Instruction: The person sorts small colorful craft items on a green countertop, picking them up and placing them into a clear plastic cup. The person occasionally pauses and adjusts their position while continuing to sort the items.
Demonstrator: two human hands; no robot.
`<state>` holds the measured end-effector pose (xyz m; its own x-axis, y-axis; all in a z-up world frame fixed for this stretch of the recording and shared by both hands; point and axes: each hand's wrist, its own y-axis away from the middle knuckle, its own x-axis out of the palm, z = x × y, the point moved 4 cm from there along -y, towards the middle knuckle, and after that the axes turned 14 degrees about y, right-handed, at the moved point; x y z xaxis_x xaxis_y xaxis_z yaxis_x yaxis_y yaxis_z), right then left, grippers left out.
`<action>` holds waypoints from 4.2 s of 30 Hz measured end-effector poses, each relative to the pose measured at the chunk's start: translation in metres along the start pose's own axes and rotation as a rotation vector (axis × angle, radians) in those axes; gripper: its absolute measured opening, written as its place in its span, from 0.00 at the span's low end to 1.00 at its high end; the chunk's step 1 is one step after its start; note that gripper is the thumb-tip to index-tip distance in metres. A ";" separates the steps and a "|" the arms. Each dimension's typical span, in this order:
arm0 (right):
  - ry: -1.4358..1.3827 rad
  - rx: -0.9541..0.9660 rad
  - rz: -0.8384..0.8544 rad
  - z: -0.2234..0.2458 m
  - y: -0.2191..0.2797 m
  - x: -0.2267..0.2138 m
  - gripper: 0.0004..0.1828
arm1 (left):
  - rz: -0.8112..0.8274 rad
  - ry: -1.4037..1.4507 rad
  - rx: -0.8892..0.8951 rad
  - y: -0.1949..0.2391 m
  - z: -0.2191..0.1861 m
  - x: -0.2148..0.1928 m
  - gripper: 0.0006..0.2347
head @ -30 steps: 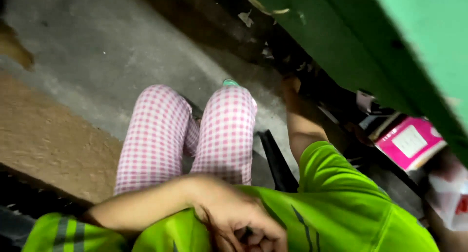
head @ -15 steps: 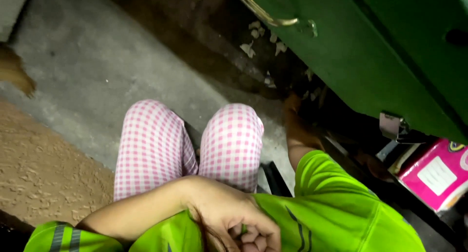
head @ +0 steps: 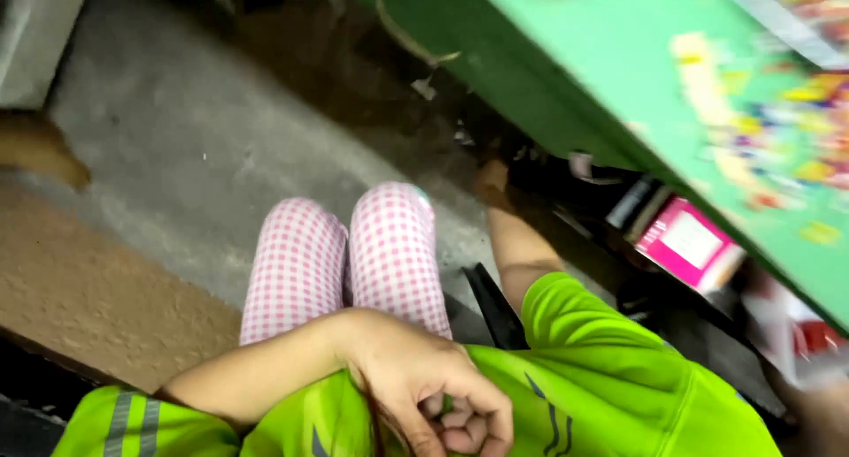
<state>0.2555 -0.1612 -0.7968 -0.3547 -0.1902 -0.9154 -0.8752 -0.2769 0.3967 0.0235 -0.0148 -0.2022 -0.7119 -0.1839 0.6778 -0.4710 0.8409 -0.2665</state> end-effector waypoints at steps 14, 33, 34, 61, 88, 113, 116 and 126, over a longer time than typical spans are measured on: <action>-1.352 0.277 0.601 -0.022 0.260 -0.371 0.09 | 0.031 -0.200 -0.051 -0.056 -0.201 0.239 0.21; -1.954 -0.151 0.488 -0.070 0.365 -0.714 0.15 | -0.076 -0.562 0.330 -0.088 -0.317 0.415 0.14; -1.915 -0.072 0.456 -0.076 0.354 -0.712 0.17 | -0.227 -0.604 0.387 -0.085 -0.318 0.406 0.13; -1.039 -0.131 0.190 -0.170 0.162 -0.623 0.07 | -1.510 -0.374 0.901 -0.114 -0.310 0.221 0.15; -0.113 -0.590 -0.119 -0.142 0.161 -0.682 0.05 | -1.620 -0.343 0.627 -0.145 -0.299 0.094 0.08; -0.191 -0.592 -0.120 -0.154 0.141 -0.664 0.09 | -1.513 0.435 0.055 -0.169 -0.108 -0.117 0.12; -0.285 -0.585 -0.107 -0.157 0.135 -0.657 0.10 | -1.503 0.427 0.088 -0.173 -0.115 -0.118 0.12; -0.553 -0.797 -0.066 -0.131 0.195 -0.714 0.11 | -1.397 0.675 0.175 -0.193 -0.097 -0.116 0.16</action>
<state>0.3816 -0.2030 -0.0567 -0.5954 0.2613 -0.7598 -0.4911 -0.8668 0.0868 0.2473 -0.1059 -0.1626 0.6603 -0.4452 0.6048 -0.6214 0.1285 0.7729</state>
